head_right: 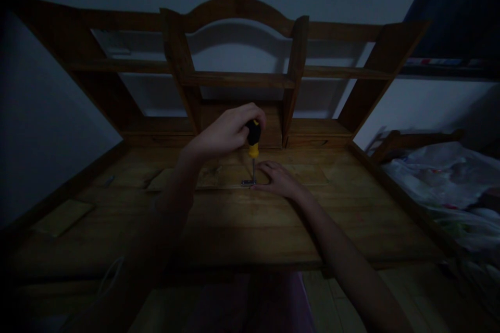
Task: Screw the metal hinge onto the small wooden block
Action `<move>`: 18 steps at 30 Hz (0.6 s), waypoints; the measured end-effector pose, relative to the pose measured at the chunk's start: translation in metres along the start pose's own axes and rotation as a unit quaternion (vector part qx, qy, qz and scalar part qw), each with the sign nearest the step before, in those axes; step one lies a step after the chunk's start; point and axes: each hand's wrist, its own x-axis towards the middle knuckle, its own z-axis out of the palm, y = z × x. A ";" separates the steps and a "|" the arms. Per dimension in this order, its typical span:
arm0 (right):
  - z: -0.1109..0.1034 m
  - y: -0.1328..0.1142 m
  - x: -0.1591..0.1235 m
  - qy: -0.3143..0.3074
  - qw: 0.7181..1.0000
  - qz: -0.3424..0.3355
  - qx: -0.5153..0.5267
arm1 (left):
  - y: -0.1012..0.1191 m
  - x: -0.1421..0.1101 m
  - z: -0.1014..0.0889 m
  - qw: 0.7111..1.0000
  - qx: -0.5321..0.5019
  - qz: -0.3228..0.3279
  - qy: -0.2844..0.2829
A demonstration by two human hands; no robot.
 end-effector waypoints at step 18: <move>0.000 -0.001 0.001 -0.005 1.000 0.007 -0.011 | 0.008 0.000 0.004 1.000 0.026 -0.003 0.002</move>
